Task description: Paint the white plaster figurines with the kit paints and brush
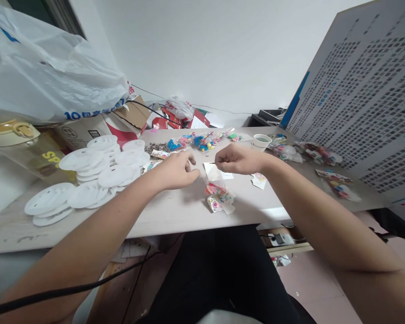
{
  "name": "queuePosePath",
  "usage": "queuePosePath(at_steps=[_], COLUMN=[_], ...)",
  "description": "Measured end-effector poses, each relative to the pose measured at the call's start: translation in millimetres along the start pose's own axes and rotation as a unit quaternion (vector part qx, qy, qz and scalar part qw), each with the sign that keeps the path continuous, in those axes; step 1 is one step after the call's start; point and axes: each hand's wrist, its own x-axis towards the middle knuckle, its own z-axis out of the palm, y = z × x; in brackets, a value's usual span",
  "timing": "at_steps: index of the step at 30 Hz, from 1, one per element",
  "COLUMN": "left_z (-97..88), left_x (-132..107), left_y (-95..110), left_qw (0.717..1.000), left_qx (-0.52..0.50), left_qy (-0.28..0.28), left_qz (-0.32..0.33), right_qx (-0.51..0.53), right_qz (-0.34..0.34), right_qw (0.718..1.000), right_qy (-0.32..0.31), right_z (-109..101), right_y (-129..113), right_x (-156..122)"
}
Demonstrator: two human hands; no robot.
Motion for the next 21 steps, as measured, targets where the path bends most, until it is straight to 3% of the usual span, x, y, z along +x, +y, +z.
queuePosePath(at_steps=[4,9,13,16,18,21], left_z=[7.2,0.7,-9.7,-14.4,-14.6,-12.8], left_x=[-4,-2,6,19,29,40], left_y=[3,14,25,25,20,9], left_qw=[0.998,0.995,0.996,0.994,0.989,0.988], left_qx=[-0.022,0.033,0.027,-0.023,-0.006,0.034], left_qy=[-0.036,-0.044,-0.049,-0.096,-0.144,-0.150], left_qz=[0.046,0.086,0.074,0.044,0.004,0.002], right_qx=[0.019,0.021,0.035,0.026,0.005,-0.025], right_qz=[-0.018,-0.032,-0.035,-0.012,0.008,0.022], right_qw=[1.000,0.999,0.999,0.999,0.999,0.992], right_qy=[0.000,0.004,0.003,0.019,0.051,0.125], right_z=[2,2,0,2,6,11], right_y=[1,0,-2,-1,1,3], right_x=[-1,-2,-6,-6,-4,-3])
